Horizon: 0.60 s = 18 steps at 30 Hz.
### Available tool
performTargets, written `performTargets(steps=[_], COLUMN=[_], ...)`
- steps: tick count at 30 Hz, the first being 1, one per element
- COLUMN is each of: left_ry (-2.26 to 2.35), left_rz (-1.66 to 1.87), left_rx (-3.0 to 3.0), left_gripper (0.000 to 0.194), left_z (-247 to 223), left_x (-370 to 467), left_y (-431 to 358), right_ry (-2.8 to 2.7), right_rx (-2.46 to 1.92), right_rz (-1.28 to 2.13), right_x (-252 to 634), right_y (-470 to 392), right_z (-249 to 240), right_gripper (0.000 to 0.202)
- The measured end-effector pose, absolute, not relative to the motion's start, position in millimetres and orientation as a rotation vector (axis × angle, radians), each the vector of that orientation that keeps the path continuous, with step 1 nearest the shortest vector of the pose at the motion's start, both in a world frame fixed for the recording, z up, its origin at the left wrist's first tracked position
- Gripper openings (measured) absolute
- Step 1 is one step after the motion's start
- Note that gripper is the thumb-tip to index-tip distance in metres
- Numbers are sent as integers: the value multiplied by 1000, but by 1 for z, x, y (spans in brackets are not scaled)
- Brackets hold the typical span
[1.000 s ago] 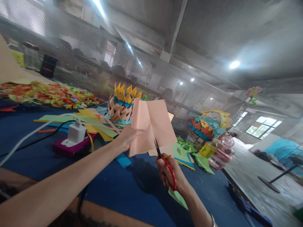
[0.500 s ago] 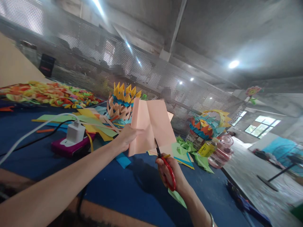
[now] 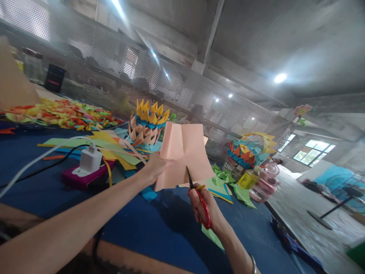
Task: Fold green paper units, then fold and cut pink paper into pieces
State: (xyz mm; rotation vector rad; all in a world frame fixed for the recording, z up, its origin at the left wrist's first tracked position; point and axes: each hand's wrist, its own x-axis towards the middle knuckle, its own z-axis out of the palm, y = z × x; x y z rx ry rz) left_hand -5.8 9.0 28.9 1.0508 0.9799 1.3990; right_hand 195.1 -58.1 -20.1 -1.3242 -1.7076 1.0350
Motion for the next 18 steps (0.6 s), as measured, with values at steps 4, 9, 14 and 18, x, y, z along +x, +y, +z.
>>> performTargets(steps=[4, 9, 14, 18], left_ry=[949, 1009, 1001, 1031], left_rz=[1386, 1409, 1408, 1425], left_rx=[1109, 1151, 1203, 1220], left_gripper=[40, 44, 45, 39], left_z=[25, 24, 21, 21], left_x=[-5, -4, -3, -3], left_y=[8, 8, 9, 10], right_ry=[-1685, -1626, -1612, -1648], right_rx=[-1294, -1292, -1299, -1314], right_rz=[1046, 1099, 1053, 1053], right_x=[193, 187, 185, 188], right_y=[-56, -57, -56, -58], right_z=[-23, -19, -21, -23], right_gripper=[47, 37, 38, 42])
